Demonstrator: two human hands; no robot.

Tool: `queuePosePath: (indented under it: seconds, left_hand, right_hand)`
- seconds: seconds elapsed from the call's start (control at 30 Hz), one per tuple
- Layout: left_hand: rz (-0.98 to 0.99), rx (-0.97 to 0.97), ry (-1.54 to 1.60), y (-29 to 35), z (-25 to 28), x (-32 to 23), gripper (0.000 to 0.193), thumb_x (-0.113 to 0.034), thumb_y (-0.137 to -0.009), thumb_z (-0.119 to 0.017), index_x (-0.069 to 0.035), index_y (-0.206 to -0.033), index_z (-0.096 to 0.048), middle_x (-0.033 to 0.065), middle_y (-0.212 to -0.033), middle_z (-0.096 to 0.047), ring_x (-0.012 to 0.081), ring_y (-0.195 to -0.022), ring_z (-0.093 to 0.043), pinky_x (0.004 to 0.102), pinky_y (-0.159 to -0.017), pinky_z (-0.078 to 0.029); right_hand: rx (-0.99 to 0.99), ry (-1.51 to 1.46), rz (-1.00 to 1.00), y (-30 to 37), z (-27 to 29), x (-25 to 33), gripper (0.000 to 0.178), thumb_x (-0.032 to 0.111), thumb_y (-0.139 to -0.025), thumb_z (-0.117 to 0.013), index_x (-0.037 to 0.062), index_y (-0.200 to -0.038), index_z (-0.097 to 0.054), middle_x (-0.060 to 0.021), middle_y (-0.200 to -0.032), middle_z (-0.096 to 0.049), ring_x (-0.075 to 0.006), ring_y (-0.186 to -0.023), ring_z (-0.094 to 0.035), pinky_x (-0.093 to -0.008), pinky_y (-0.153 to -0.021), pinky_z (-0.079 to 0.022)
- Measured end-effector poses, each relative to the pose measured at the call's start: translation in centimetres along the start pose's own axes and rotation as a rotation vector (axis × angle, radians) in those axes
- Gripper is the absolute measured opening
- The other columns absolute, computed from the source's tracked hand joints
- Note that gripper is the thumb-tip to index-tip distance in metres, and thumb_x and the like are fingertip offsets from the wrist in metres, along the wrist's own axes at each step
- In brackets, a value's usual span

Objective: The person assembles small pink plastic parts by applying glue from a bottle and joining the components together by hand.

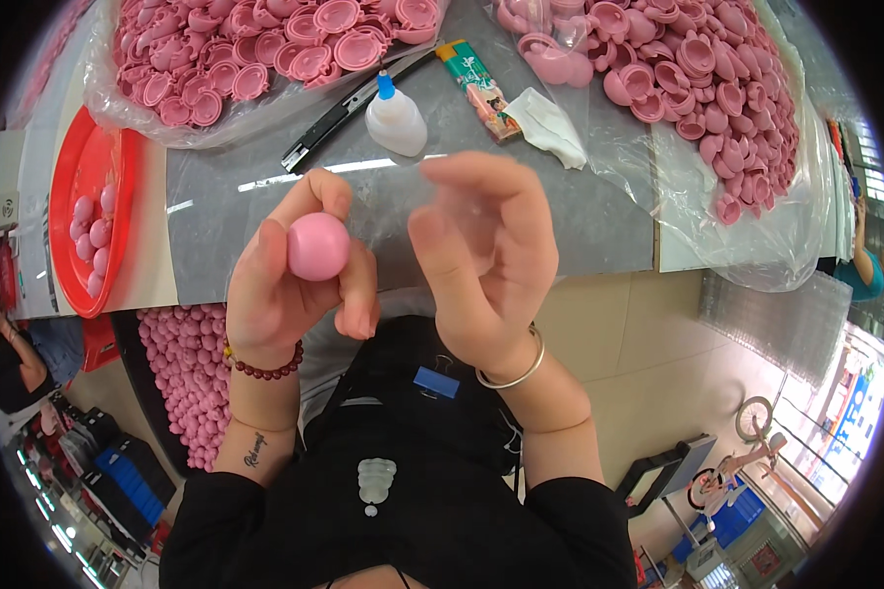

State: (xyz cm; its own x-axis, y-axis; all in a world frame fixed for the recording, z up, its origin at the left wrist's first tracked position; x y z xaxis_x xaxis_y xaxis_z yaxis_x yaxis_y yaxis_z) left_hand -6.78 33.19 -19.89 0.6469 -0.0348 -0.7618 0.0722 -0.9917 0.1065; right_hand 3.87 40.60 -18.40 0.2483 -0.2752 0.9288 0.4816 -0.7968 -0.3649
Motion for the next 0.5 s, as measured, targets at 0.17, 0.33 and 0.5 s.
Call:
queuePosePath:
  seconds: [0.17, 0.33, 0.5]
  left_hand:
    - [-0.139, 0.044, 0.145, 1.0, 1.1, -0.9, 0.045, -0.038, -0.086, -0.045, 0.003, -0.104, -0.041, 0.0178, -0.075, -0.057, 0.0164, -0.062, -0.054, 0.0242, -0.058, -0.044]
    - [-0.874, -0.87, -1.279, 10.3, 5.4, -12.1, 0.043, -0.033, -0.09, -0.039, 0.008, -0.097, -0.05, 0.0165, -0.098, -0.056, 0.0258, -0.106, -0.047, 0.0343, -0.091, -0.035]
    - [-0.45, -0.969, -1.651, 11.4, 12.2, -15.2, 0.031, -0.015, -0.089, -0.046, 0.008, -0.111, -0.046, 0.0161, -0.109, -0.054, 0.0234, -0.102, -0.052, 0.0295, -0.083, -0.043]
  right_hand:
    - [-0.184, 0.191, 0.257, -1.9, 0.4, 2.0, 0.046, 0.009, -0.073, -0.063, -0.0031, -0.112, -0.041, -0.0066, -0.09, -0.047, -0.0126, -0.075, -0.042, -0.0248, -0.066, -0.036]
    - [0.191, 0.806, 0.369, -4.7, -1.8, 2.0, 0.044, 0.019, -0.063, -0.073, -0.0002, -0.098, -0.054, -0.0102, -0.088, -0.056, -0.02, -0.086, -0.049, -0.0266, -0.071, -0.038]
    - [0.126, 0.649, 0.312, -4.2, -1.1, 1.7, 0.032, 0.021, -0.064, -0.073, 0.0008, -0.085, -0.059, -0.0085, -0.073, -0.056, -0.0207, -0.071, -0.051, -0.0288, -0.067, -0.041]
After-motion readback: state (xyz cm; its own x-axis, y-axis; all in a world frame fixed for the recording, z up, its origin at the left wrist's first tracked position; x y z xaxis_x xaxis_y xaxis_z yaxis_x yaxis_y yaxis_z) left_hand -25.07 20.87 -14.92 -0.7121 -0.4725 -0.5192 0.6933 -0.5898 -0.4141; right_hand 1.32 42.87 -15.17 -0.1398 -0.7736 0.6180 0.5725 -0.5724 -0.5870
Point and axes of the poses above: each hand's wrist, its own y-axis away from the middle knuckle, its own z-axis out of the back of the hand, x = y × z, the point moved 6 cm from there along -y, towards the middle knuckle
